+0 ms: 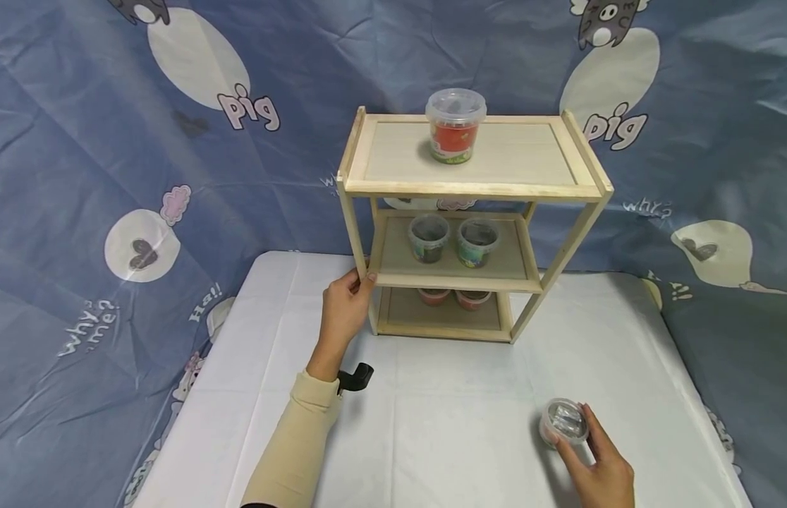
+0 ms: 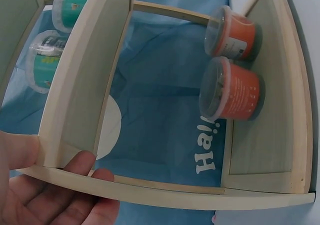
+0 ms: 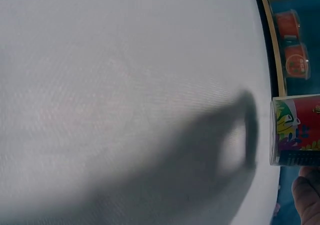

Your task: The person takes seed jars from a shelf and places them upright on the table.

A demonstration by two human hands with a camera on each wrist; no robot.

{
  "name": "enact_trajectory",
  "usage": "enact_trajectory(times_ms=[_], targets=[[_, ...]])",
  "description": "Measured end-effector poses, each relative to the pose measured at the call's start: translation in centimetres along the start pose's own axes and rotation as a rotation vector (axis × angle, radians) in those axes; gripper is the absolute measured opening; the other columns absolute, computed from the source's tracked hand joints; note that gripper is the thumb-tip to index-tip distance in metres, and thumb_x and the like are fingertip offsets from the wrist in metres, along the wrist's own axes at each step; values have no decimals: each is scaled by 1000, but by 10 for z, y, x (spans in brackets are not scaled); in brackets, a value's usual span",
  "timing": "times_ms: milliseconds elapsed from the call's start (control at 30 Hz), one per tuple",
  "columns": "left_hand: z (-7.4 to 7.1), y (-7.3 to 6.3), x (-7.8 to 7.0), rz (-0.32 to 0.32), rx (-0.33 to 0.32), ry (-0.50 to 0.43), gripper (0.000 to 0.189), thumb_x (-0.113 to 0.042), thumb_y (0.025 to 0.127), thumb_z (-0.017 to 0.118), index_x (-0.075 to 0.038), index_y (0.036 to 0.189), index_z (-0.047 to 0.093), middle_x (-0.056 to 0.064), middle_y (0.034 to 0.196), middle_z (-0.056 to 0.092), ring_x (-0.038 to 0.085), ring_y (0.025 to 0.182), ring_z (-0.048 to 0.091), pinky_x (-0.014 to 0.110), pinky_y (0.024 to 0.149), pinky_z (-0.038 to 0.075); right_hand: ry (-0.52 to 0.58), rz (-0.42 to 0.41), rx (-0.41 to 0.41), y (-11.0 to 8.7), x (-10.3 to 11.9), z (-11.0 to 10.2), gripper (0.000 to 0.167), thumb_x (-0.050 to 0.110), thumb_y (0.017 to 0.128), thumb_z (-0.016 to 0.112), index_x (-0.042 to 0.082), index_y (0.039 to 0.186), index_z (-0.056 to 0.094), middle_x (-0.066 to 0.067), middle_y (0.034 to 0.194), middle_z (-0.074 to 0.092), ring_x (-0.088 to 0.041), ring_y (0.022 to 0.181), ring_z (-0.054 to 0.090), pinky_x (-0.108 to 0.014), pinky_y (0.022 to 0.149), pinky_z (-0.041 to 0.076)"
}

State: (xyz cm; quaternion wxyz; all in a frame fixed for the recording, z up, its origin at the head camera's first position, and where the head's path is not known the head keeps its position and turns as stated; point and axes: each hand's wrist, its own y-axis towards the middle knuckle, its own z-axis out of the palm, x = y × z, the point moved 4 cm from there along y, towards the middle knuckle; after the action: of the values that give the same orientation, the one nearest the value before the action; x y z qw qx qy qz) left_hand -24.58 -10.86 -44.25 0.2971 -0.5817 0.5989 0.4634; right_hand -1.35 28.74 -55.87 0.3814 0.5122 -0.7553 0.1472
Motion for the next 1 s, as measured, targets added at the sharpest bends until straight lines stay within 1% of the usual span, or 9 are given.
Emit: enact_trajectory(times_ms=[133, 200, 300, 433, 533, 600, 700, 867, 1000], targets=[[-1, 0, 1, 1, -6, -1, 37, -29, 104, 66, -7, 133, 73, 16, 109, 77, 27, 100, 75, 47, 83, 59, -15, -21, -5, 0, -2, 4, 84, 3, 78, 91, -2, 152, 50, -28, 146, 55, -51, 124, 59, 1, 91, 29], [0, 0, 1, -2, -5, -6, 37, -29, 104, 66, -7, 133, 72, 17, 110, 77, 27, 100, 75, 47, 83, 59, -28, -21, -3, -1, -3, 5, 84, 5, 79, 90, -2, 152, 49, -29, 146, 55, -53, 123, 59, -11, 95, 40], [0, -1, 0, -6, -1, -17, 38, -28, 104, 66, -5, 134, 72, 18, 111, 77, 27, 102, 74, 48, 84, 59, -39, -12, 0, -2, -5, 7, 84, 6, 80, 91, -3, 152, 49, -30, 145, 55, -53, 123, 59, -24, 94, 44], [0, -1, 0, -5, -3, -14, 37, -27, 104, 66, -4, 133, 72, 18, 111, 77, 27, 101, 74, 46, 84, 59, -52, -15, -5, -3, -6, 7, 85, 6, 79, 92, -3, 152, 50, -30, 145, 56, -52, 122, 60, -25, 94, 46], [1, -1, 0, -5, -2, -8, 36, -27, 104, 66, -4, 131, 73, 17, 109, 77, 26, 99, 75, 46, 82, 59, -69, -6, -2, -3, -5, 7, 85, 7, 79, 92, -3, 152, 50, -29, 145, 56, -53, 121, 60, -37, 92, 50], [2, -1, 0, -7, 0, -7, 37, -28, 104, 66, -5, 132, 73, 16, 109, 77, 26, 99, 75, 45, 82, 59, -73, 3, 2, -3, -6, 7, 85, 6, 79, 91, -4, 152, 49, -30, 145, 55, -54, 121, 60, -49, 89, 49], [2, -1, 0, -8, 2, -8, 37, -29, 104, 66, -6, 133, 72, 16, 109, 77, 25, 99, 74, 44, 82, 59, -70, 16, 12, -3, -7, 7, 86, 6, 80, 91, -4, 153, 48, -30, 146, 54, -53, 123, 59, -53, 90, 48], [2, 0, 0, -5, 4, -16, 37, -29, 104, 66, -7, 134, 72, 16, 110, 77, 25, 99, 74, 44, 81, 59, -61, 20, 12, -3, -9, 9, 87, 7, 81, 91, -2, 155, 46, -29, 148, 53, -53, 126, 57, -53, 93, 48], [1, 0, 0, -2, 5, -19, 38, -29, 105, 66, -8, 135, 71, 16, 112, 77, 25, 100, 75, 44, 81, 59, -60, 26, 24, -5, -11, 11, 88, 7, 82, 90, 0, 157, 44, -29, 150, 51, -55, 128, 55, -59, 94, 48]])
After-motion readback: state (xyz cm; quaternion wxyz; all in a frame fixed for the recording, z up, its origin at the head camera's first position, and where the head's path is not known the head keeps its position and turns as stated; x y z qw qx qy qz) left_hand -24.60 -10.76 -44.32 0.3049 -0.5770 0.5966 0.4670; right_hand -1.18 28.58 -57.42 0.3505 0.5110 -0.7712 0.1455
